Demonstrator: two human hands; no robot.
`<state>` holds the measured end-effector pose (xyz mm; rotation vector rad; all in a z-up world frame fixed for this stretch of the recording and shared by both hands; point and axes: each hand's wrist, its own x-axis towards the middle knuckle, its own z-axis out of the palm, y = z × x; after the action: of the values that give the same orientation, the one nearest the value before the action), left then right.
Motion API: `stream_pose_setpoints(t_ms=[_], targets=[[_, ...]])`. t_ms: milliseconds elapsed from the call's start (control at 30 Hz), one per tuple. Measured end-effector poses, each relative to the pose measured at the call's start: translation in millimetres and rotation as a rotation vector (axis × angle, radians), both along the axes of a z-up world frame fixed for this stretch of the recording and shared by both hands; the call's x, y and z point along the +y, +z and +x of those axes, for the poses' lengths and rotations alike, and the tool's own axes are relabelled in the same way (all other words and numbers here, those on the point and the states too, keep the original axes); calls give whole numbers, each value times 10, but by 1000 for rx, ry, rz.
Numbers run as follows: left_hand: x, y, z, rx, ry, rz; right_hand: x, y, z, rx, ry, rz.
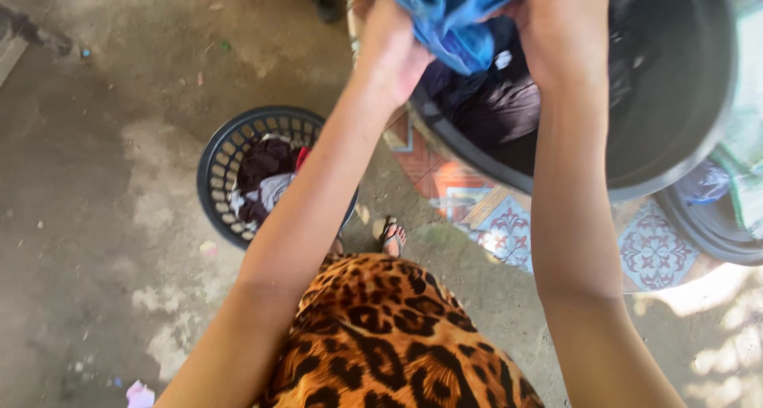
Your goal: The recorder is hand-washing a black garment in a large black basin filled with soapy water.
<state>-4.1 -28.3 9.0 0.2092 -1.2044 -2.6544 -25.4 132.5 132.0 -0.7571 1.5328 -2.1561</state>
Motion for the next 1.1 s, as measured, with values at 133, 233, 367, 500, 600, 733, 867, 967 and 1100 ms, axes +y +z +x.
stream_pose_setpoints(t_ms=[133, 233, 367, 500, 600, 733, 867, 967, 1100], targets=[[-609, 53, 756, 215, -95, 488, -255, -332, 490, 1117, -236, 680], [-903, 12, 1360, 150, 92, 371, -418, -328, 909, 1068, 36, 657], [-1301, -799, 2045, -254, 480, -102, -455, -304, 1209, 928, 173, 619], [-1464, -1822, 2446, -490, 692, -588, -277, -334, 1197, 781, 169, 604], [-1436, -2089, 2434, -904, 531, -832, -52, -385, 995, 756, 55, 607], [-1257, -1899, 1974, -1143, 265, -1121, 278, -505, 369, 792, -163, 710], [-747, -1175, 1100, -431, 469, -1233, 278, -853, -442, 919, -196, 942], [-235, -573, 493, -124, 650, -1203, 113, -1695, -1203, 1273, -131, 1199], [142, -325, 129, -4, 726, -1200, -162, -2755, -1679, 1315, 24, 1278]])
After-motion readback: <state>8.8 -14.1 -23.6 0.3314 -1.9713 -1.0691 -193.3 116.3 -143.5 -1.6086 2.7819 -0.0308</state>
